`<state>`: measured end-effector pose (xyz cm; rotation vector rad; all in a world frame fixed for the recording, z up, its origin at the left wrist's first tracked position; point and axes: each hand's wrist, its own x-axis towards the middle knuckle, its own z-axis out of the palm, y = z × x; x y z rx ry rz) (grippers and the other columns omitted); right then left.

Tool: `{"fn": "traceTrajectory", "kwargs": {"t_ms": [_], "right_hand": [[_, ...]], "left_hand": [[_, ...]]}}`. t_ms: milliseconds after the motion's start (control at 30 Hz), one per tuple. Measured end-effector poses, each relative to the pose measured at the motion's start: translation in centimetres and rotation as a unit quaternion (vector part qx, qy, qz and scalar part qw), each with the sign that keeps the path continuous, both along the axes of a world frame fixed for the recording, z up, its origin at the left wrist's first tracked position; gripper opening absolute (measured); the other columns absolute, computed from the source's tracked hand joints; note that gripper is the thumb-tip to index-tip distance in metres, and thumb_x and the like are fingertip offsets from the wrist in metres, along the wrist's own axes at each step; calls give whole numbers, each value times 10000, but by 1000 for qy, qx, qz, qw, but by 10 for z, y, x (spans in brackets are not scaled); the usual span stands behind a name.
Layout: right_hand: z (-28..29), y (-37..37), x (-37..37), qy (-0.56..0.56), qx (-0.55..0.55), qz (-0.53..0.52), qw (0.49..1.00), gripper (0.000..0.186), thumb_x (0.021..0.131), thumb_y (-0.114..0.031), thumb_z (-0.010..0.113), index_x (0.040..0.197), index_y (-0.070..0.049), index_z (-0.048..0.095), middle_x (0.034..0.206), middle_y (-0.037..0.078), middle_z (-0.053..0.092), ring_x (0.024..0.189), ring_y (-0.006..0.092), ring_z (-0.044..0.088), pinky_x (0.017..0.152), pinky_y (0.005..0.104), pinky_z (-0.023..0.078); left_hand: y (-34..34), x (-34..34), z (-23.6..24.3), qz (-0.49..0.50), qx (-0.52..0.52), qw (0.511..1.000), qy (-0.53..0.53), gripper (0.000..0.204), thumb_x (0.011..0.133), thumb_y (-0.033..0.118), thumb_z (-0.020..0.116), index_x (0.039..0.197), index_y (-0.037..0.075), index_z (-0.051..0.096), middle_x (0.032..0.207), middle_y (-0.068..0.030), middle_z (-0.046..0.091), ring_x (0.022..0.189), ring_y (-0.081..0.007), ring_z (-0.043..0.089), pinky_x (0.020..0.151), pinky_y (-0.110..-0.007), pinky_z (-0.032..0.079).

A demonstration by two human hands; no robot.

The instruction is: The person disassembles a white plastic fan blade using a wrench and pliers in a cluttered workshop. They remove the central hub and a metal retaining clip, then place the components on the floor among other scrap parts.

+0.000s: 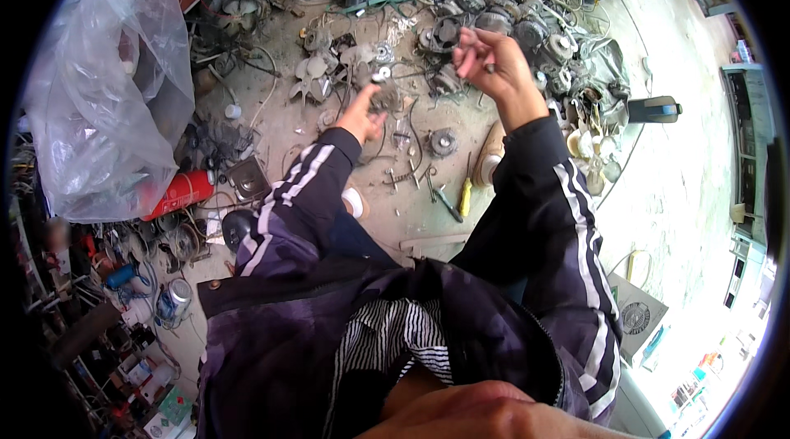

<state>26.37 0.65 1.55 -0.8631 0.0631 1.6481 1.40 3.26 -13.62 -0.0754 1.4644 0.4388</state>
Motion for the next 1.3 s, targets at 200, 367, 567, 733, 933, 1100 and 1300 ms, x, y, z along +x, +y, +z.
{"fn": "traceTrajectory", "kwargs": {"t_ms": [200, 367, 567, 733, 933, 1100, 1300], "right_hand": [[17, 1, 55, -23, 1, -132, 991, 115, 905, -62, 426, 921, 29, 494, 773, 96, 557, 697, 220, 516, 665, 351, 481], [17, 9, 65, 44, -8, -140, 989, 124, 910, -72, 427, 928, 33, 492, 765, 100, 549, 728, 237, 510, 684, 380, 469], [15, 8, 64, 31, 0, -96, 995, 124, 903, -65, 449, 928, 50, 487, 743, 96, 538, 741, 244, 509, 690, 387, 464], [1, 12, 71, 53, -5, -70, 996, 104, 899, -32, 444, 944, 55, 480, 827, 115, 546, 742, 221, 520, 718, 413, 472], [3, 13, 42, -25, -41, -55, 997, 123, 909, -41, 490, 958, 69, 518, 895, 142, 599, 832, 239, 575, 802, 376, 457], [-48, 23, 56, -109, 136, 250, 952, 332, 974, -255, 441, 1086, 22, 585, 772, 42, 622, 704, 149, 575, 676, 251, 451], [-83, -31, -65, -325, 18, 367, 871, 162, 908, -118, 524, 995, 12, 566, 779, 52, 588, 555, 117, 519, 475, 257, 441]], "left_hand": [[20, 89, -10, -130, 80, 982, -112, 712, 669, 452, 754, 1240, 184, 423, 1112, -58, 509, 1084, -192, 518, 953, -440, 285], [85, 164, 39, -164, 225, 942, -187, 842, 707, 588, 692, 1378, 246, 317, 1340, -87, 460, 1250, -243, 436, 1030, -527, 200], [112, 107, 33, -294, 380, 873, -86, 817, 731, 107, 708, 1416, 247, 285, 1494, -122, 247, 1267, -288, 429, 955, -607, 314], [124, -13, 42, -88, 363, 927, -28, 658, 777, 41, 662, 1348, 177, 364, 1393, -92, 379, 1192, -251, 497, 965, -582, 316], [70, -86, 170, 192, 367, 909, -46, 526, 852, 127, 589, 1325, 158, 361, 1333, -55, 449, 1243, -239, 452, 1083, -531, 113], [34, -101, 165, 251, 352, 896, -97, 474, 824, 105, 602, 1253, 173, 411, 1342, -28, 443, 1254, -218, 434, 1077, -536, 129], [31, -133, 117, 281, 329, 897, -85, 258, 860, 149, 541, 1115, 146, 498, 1194, -5, 534, 1048, -167, 547, 988, -474, 288]]}}
